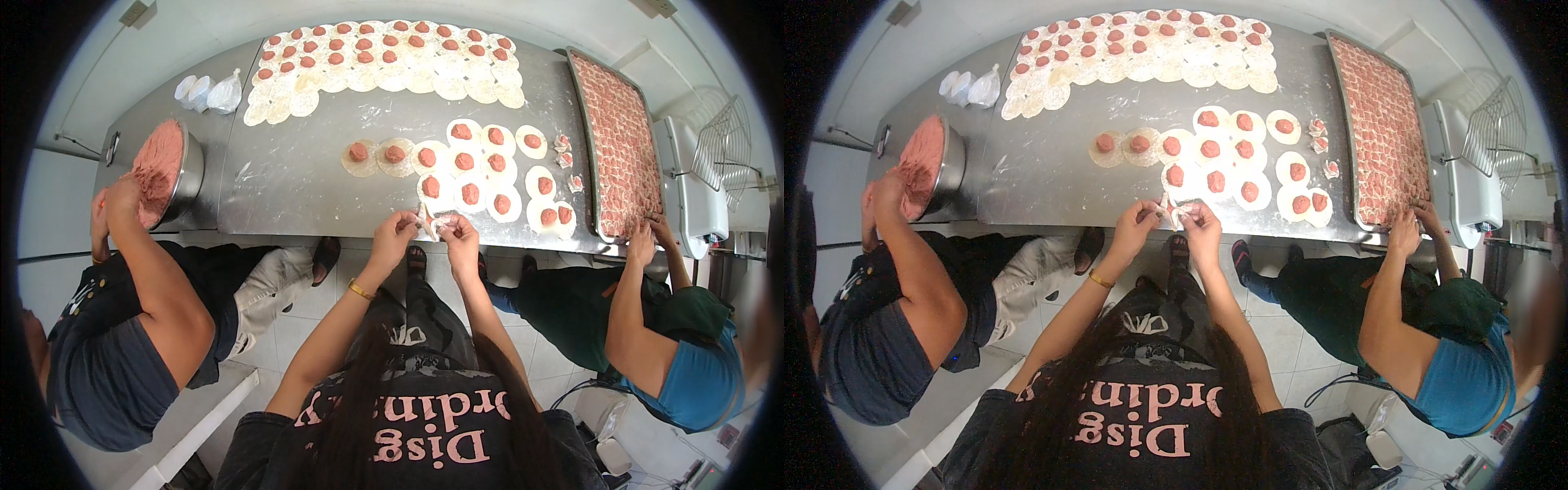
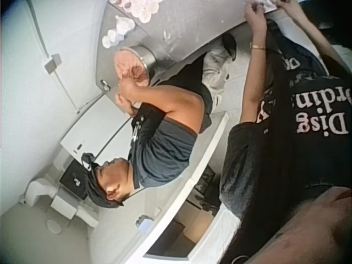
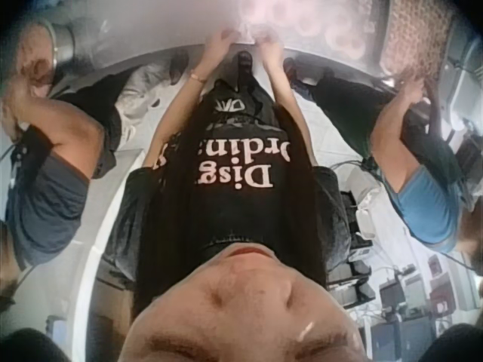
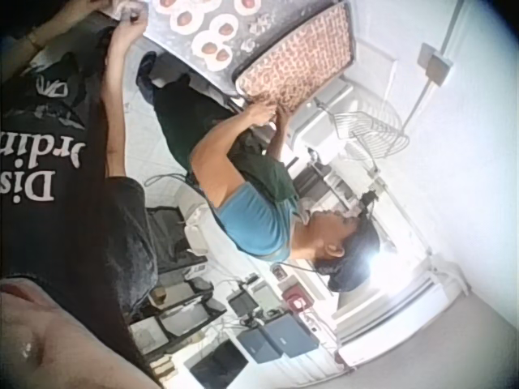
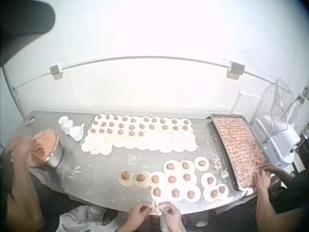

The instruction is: The person places small portions of pink filling onto round dough wrappers laid out on a stainless steel table, then folds and seals each wrapper to form dumplings. The person also retrieves a stack of dough wrappers from a plastic bag and continues the assembly process alongside coworkers.

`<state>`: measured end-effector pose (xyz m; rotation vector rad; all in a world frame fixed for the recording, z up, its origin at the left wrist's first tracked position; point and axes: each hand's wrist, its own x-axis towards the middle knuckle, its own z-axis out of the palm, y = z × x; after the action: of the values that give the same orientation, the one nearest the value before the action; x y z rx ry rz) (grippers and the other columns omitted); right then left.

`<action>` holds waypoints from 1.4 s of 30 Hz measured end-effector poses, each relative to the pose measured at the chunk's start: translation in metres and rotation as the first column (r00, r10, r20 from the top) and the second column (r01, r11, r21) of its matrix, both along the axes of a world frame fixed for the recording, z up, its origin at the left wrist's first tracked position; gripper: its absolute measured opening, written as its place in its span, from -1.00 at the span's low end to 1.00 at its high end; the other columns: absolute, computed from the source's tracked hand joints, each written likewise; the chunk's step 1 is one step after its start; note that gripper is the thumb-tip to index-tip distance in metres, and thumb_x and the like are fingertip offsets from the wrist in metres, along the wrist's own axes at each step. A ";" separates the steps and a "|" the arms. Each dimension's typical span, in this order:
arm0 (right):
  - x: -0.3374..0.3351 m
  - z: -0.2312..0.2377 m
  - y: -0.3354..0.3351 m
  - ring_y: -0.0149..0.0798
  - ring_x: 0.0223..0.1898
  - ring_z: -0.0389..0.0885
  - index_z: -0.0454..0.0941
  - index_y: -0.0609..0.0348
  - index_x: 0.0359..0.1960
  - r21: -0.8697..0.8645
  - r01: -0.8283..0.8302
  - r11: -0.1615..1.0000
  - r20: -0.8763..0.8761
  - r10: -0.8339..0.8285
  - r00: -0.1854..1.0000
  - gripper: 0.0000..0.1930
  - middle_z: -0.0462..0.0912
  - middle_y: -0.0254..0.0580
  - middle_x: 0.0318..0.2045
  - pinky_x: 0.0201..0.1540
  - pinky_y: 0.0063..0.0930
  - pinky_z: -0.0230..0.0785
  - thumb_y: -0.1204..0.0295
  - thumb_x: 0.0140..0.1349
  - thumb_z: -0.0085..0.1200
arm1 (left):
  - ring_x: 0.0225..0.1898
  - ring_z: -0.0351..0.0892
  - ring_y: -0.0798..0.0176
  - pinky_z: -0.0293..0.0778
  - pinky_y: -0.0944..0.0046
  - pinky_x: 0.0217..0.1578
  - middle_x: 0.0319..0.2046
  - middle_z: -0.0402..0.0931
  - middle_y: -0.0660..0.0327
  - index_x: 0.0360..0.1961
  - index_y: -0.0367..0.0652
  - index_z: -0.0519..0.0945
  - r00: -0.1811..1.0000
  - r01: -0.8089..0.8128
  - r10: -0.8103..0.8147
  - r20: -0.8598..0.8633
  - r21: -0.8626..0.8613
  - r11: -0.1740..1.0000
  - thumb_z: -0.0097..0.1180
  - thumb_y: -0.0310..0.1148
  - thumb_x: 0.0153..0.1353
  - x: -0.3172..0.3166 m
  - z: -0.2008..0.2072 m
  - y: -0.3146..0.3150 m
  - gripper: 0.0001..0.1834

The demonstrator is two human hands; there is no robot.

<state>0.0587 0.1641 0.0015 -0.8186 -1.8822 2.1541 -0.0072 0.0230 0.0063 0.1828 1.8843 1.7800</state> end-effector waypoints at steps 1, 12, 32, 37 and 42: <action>0.000 0.004 -0.001 -0.45 -0.20 0.53 0.50 0.32 -0.18 -0.148 0.028 0.989 -0.063 -0.037 0.997 -0.82 0.56 -0.24 -0.17 -0.14 -0.61 0.37 0.64 0.15 0.03 | -0.26 0.46 0.47 0.47 0.45 -0.20 -0.27 0.46 0.29 -0.16 -0.28 0.45 0.994 -0.053 0.042 0.101 0.114 0.992 0.00 -0.51 0.25 0.001 0.001 0.002 -0.85; -0.002 0.018 0.004 -0.51 -0.35 0.53 0.55 0.30 -0.26 0.095 0.023 0.995 -0.040 -0.020 0.999 -0.81 0.62 -0.34 -0.44 -0.26 -0.64 0.36 0.67 0.05 0.12 | -0.09 0.44 0.37 0.50 0.35 -0.09 -0.15 0.36 0.21 -0.12 -0.29 0.38 0.982 -0.112 0.057 0.182 0.306 0.946 0.03 -0.63 0.15 0.001 0.024 0.000 -0.75; -0.007 0.037 0.016 0.03 -0.30 0.57 0.52 0.29 -0.16 0.784 -0.213 0.583 0.059 0.272 0.960 -0.58 0.55 0.03 -0.31 -0.23 -0.27 0.44 0.75 -0.17 0.08 | -0.33 0.64 0.14 0.57 0.29 -0.30 -0.34 0.56 0.03 -0.24 -0.25 0.47 0.964 0.068 -0.108 -0.241 -0.167 0.984 0.26 -0.58 -0.06 -0.003 0.017 0.013 -0.67; -0.008 0.047 0.012 0.12 -0.24 0.51 0.53 0.30 -0.21 0.725 -0.255 0.640 0.119 0.248 0.961 -0.65 0.53 0.05 -0.36 -0.17 -0.14 0.39 0.73 -0.14 0.03 | -0.37 0.63 0.10 0.53 0.23 -0.35 -0.48 0.56 0.06 -0.27 -0.23 0.51 0.896 0.069 -0.191 -0.400 -0.300 0.951 0.29 -0.52 -0.08 -0.005 0.021 0.015 -0.70; -0.014 0.043 0.017 0.12 -0.22 0.52 0.54 0.30 -0.25 0.782 -0.228 0.580 0.054 0.301 0.952 -0.68 0.53 0.06 -0.35 -0.17 -0.14 0.38 0.73 -0.13 0.00 | -0.42 0.59 0.04 0.47 0.17 -0.39 -0.53 0.54 0.06 -0.35 -0.24 0.52 0.889 0.116 -0.224 -0.400 -0.276 0.954 0.30 -0.47 -0.10 -0.007 0.020 0.018 -0.74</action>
<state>0.0446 0.1807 0.0450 -0.2435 -2.6707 1.1498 -0.0142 0.0406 0.0258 0.6764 2.2912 1.4523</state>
